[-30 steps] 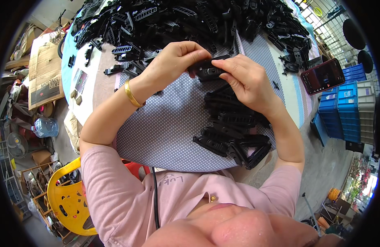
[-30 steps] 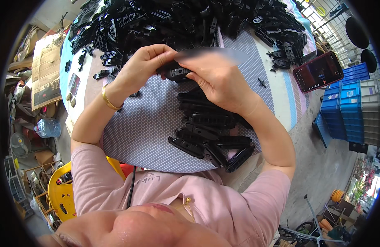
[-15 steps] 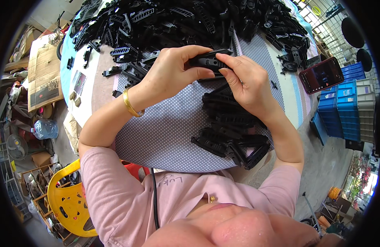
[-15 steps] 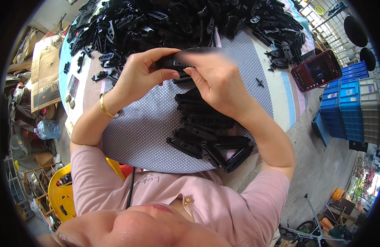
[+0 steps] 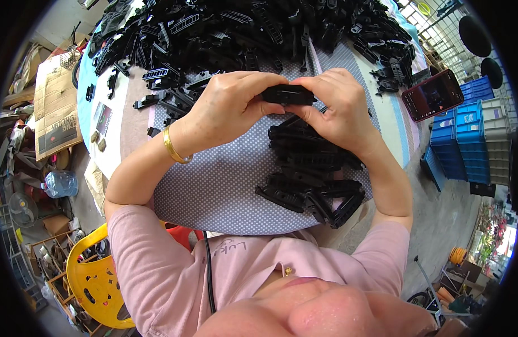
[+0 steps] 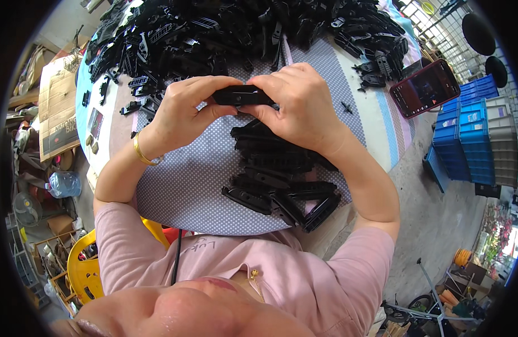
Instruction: Inspecting and arranging black plastic hair clips on a work surface.
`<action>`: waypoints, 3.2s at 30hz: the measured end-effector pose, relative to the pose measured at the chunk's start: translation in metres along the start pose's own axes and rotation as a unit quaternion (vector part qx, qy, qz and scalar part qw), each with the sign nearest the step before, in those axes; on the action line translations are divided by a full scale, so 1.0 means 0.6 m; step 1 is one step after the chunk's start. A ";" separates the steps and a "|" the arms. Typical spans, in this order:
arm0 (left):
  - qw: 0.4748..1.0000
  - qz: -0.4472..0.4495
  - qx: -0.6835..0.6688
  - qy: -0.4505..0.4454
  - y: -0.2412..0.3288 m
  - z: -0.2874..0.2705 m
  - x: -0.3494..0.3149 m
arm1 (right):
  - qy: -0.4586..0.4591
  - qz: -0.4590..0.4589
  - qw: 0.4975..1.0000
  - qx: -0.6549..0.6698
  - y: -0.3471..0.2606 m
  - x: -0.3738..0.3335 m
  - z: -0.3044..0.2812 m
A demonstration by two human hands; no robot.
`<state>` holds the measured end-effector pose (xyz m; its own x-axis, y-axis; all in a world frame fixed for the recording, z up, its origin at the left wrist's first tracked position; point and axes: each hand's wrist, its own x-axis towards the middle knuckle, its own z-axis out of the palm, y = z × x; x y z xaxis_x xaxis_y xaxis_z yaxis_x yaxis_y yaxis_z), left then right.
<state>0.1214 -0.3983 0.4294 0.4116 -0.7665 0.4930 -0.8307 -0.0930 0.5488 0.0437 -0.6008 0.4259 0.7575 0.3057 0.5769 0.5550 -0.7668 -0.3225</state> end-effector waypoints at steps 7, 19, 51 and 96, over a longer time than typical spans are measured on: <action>0.992 -0.054 -0.085 -0.069 0.022 -0.002 -0.006 | -0.173 0.236 0.903 0.313 0.056 0.006 -0.054; 0.944 0.051 0.321 -0.051 -0.061 -0.003 -0.004 | -0.211 0.445 0.803 -0.337 0.194 -0.054 -0.112; 0.915 -0.227 -0.314 0.117 0.024 0.026 0.001 | 0.100 0.343 0.810 0.465 -0.007 0.005 0.036; 0.936 -0.147 0.291 -0.137 -0.052 -0.074 -0.001 | -0.032 0.327 0.929 -0.171 0.155 -0.023 -0.071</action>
<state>0.1636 -0.3665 0.4417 0.6090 -0.7801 0.1435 -0.7929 -0.5943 0.1344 0.0705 -0.7006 0.4201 0.9194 -0.2632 0.2922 -0.1640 -0.9319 -0.3236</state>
